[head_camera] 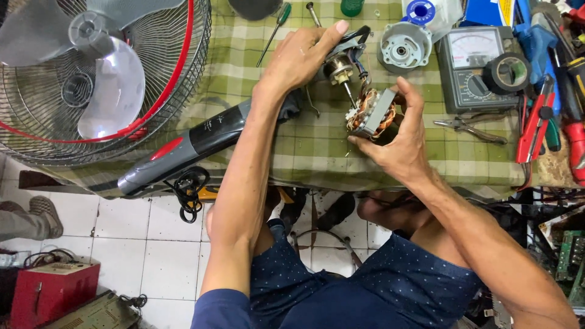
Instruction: The person assembles a disassembled electric motor by inserting the stator into the housing and connecting the wires. They manipulate the copper windings and secure the components by hand on a cluttered workbench.
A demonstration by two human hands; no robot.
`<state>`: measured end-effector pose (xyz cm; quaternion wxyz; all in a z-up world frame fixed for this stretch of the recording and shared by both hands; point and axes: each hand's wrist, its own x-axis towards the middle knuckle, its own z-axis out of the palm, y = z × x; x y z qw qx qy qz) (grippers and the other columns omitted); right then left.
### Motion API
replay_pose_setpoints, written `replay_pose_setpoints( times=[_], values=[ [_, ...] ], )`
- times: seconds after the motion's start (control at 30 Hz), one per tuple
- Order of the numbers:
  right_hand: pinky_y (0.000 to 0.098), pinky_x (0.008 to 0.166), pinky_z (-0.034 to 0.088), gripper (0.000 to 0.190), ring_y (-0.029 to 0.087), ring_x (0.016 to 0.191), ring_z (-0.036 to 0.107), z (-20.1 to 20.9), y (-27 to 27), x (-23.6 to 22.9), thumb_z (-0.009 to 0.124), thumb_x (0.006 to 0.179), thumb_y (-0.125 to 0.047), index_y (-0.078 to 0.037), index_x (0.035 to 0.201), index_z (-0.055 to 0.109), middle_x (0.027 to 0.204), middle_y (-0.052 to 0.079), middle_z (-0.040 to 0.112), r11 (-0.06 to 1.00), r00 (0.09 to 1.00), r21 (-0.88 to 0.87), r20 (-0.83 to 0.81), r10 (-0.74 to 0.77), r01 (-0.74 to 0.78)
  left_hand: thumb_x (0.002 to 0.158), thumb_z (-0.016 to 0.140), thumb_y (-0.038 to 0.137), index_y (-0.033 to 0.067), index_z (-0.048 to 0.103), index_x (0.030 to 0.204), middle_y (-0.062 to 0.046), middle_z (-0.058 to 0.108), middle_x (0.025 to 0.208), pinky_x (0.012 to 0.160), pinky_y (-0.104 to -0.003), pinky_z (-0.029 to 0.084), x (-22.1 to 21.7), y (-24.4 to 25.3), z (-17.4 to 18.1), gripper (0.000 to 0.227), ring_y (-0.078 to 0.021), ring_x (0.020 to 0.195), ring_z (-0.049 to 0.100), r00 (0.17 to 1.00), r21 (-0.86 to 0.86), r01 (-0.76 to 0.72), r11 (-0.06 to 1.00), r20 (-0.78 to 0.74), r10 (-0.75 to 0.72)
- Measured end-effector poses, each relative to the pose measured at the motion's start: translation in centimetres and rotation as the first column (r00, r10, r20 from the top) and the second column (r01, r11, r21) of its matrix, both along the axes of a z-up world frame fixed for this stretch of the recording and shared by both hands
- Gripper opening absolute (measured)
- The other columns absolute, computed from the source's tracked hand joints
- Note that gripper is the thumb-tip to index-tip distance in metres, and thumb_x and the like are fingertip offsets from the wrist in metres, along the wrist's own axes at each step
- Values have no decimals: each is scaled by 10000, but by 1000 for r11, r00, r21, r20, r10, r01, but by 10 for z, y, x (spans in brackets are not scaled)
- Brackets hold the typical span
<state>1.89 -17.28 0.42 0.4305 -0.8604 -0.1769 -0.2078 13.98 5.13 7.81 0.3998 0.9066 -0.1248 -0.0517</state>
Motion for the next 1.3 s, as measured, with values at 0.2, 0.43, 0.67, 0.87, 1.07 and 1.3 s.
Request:
replay_pose_setpoints(
  times=[0.2, 0.43, 0.67, 0.87, 1.07, 1.3],
  values=[
    [449, 1139, 465, 1117, 339, 1323, 485, -4, 6, 3, 1007, 766, -271, -39, 1545, 241, 1448, 206, 392, 1000, 995, -31, 102, -1, 4, 933, 344, 769, 210, 282, 694, 69, 253, 631, 616, -321, 113, 4, 4, -8, 611, -102, 598, 204, 994, -24, 79, 997, 82, -76],
    [469, 1179, 435, 1083, 374, 1354, 469, -7, 10, 7, 978, 803, -344, -12, 1529, 245, 1438, 228, 393, 997, 992, -67, 122, -34, 43, 931, 326, 776, 203, 273, 691, 62, 279, 642, 601, -332, 150, 8, 2, -7, 623, -122, 616, 240, 999, 21, 29, 999, 35, -30],
    [478, 1087, 508, 1091, 361, 1315, 496, -8, 14, 7, 978, 818, -366, -90, 1557, 224, 1433, 204, 378, 991, 990, -107, 123, -63, 76, 938, 323, 766, 188, 282, 701, 44, 294, 658, 597, -343, 186, 8, 1, -4, 626, -147, 632, 268, 1000, 31, 17, 999, 14, -18],
    [475, 1122, 478, 1111, 364, 1326, 482, -10, 15, 10, 990, 805, -365, -73, 1557, 225, 1426, 207, 383, 993, 990, -83, 121, -73, 84, 845, 272, 799, 169, 547, 1004, -49, 584, 847, 635, -392, 370, 1, 0, 5, 705, -232, 767, 532, 1000, 11, 4, 1000, 23, -5],
    [465, 1130, 468, 1115, 357, 1338, 475, -9, 17, 10, 998, 800, -333, -74, 1562, 227, 1439, 202, 384, 995, 991, -71, 115, -68, 77, 833, 241, 798, 127, 718, 1254, -118, 801, 1003, 696, -436, 516, 1, -2, -3, 924, -284, 896, 744, 991, -14, -2, 1000, 137, 4],
    [480, 1146, 482, 1121, 369, 1359, 467, -14, 15, 12, 993, 803, -366, -67, 1557, 218, 1463, 214, 380, 994, 990, -81, 130, -63, 74, 954, 277, 687, 63, 657, 1307, -180, 788, 938, 724, -526, 510, 1, -2, -17, 812, -389, 912, 724, 958, 88, -100, 991, 278, 72]
  ],
)
